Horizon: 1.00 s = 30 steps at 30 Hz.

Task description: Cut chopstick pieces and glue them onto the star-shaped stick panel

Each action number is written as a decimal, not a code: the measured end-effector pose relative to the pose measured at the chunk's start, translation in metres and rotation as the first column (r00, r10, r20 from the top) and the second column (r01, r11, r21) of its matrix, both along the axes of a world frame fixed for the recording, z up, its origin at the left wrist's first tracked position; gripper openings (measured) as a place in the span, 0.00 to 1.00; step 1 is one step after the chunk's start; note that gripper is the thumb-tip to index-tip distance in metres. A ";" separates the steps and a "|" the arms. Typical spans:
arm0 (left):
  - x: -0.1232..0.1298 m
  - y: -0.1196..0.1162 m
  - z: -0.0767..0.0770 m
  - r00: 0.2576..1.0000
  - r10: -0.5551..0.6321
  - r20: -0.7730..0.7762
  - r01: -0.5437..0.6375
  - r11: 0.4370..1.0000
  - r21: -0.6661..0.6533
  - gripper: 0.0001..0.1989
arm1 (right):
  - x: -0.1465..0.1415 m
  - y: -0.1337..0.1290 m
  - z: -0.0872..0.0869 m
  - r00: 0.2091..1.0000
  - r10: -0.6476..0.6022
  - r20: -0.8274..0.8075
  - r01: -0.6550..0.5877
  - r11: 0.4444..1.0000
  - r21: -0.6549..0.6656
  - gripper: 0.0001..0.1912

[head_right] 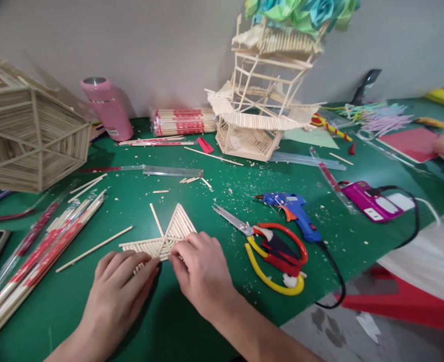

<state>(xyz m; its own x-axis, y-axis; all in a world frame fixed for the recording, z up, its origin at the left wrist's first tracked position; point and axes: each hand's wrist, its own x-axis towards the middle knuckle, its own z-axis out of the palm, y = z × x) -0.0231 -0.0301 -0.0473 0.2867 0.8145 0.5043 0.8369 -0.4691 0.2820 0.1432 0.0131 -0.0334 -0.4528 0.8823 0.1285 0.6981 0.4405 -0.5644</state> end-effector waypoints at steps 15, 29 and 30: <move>0.001 0.002 0.001 0.998 -0.024 -0.062 0.023 1.000 -0.019 0.08 | -0.002 0.000 0.001 1.000 -0.015 0.021 0.015 1.000 -0.015 0.06; 0.001 0.001 0.001 0.999 -0.025 -0.042 0.024 1.000 -0.009 0.07 | -0.001 0.000 0.002 0.999 -0.020 -0.030 0.020 1.000 0.005 0.06; 0.001 0.001 0.002 0.999 -0.029 -0.013 0.029 0.999 -0.019 0.07 | 0.000 0.000 0.003 0.999 -0.019 -0.045 0.020 1.000 0.007 0.06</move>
